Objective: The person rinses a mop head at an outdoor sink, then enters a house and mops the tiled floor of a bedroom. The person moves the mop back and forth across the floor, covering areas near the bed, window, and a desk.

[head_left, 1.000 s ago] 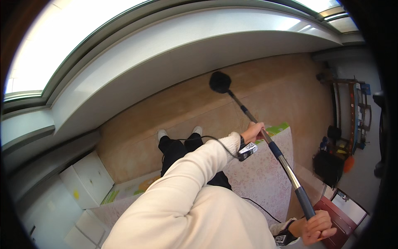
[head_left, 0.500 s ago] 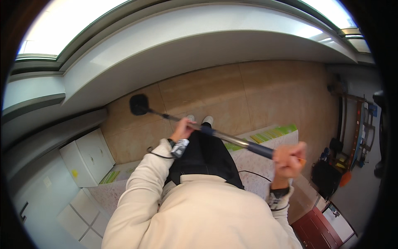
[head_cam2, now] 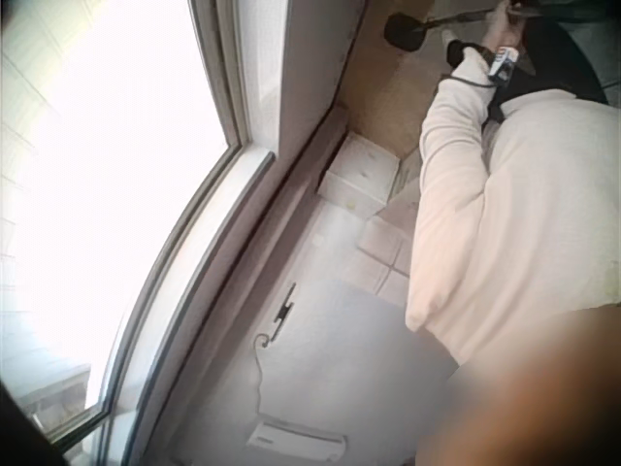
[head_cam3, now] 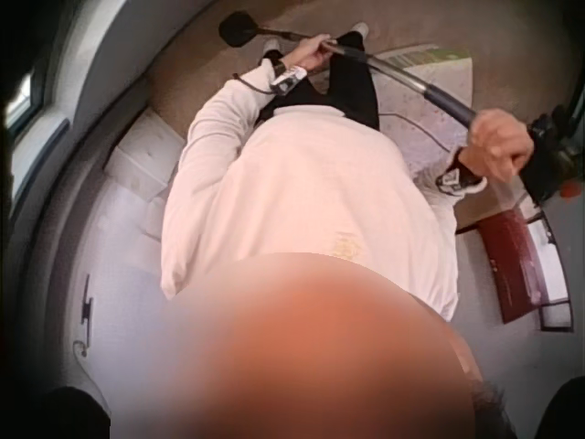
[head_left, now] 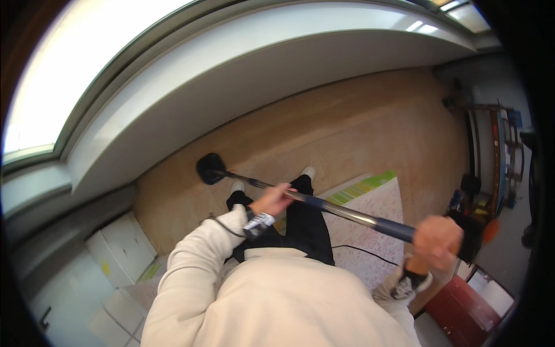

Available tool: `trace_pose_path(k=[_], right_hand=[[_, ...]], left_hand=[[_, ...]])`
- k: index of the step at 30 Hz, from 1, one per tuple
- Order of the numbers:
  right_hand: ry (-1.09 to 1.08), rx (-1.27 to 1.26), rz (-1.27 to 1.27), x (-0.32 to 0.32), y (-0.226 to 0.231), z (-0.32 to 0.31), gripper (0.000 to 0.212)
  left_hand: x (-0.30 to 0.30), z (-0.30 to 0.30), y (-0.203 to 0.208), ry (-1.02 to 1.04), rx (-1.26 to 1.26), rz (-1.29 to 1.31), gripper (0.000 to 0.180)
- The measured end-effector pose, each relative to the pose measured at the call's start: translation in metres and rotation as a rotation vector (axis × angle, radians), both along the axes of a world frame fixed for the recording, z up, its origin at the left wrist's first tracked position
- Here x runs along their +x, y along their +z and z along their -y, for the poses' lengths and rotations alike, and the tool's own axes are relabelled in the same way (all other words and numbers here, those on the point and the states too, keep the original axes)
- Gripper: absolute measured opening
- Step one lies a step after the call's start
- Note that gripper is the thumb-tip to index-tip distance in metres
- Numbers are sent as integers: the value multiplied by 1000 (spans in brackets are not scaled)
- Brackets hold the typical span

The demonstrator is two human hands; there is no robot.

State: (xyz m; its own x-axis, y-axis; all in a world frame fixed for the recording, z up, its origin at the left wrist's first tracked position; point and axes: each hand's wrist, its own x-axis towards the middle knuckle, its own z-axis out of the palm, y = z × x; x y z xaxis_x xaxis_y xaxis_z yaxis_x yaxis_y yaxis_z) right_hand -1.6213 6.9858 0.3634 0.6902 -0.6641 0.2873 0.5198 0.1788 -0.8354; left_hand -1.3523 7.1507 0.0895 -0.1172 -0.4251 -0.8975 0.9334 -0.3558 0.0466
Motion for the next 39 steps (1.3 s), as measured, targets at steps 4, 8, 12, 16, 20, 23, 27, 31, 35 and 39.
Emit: trace_pose_path(k=[4,8,12,16,20,23,27,31,35,39], right_hand=[[-457,-220,-162,-116,82,-11,15],[-692,-447,-263,-144,111,-38,9],[-738,-574,-454,-137,77,-33,12],[-882,-650,-325,-152,83,-14,8],[-659,-433,-18,-167,100,23,15],[-808,-231,153,-139,55,55,15],[-265,239,88,-39,-34,78,5],[219,66,-134,58,-70,56,12],[313,-59,-165,73,-64,71,15],[190,-33,-163,15,-41,109,10]], left_hand=[[-147,107,30,-405,-177,-115,13],[-268,175,30,-509,-371,-282,9],[-304,235,5,-580,-411,-186,7],[-302,231,21,-530,-340,-210,8],[-247,186,47,-381,-319,-215,9],[-182,148,33,-211,-201,-15,8],[-61,77,-26,127,-139,229,5],[64,-3,-75,311,91,394,2],[86,-5,-103,372,126,397,5],[16,75,-89,334,138,370,6]])
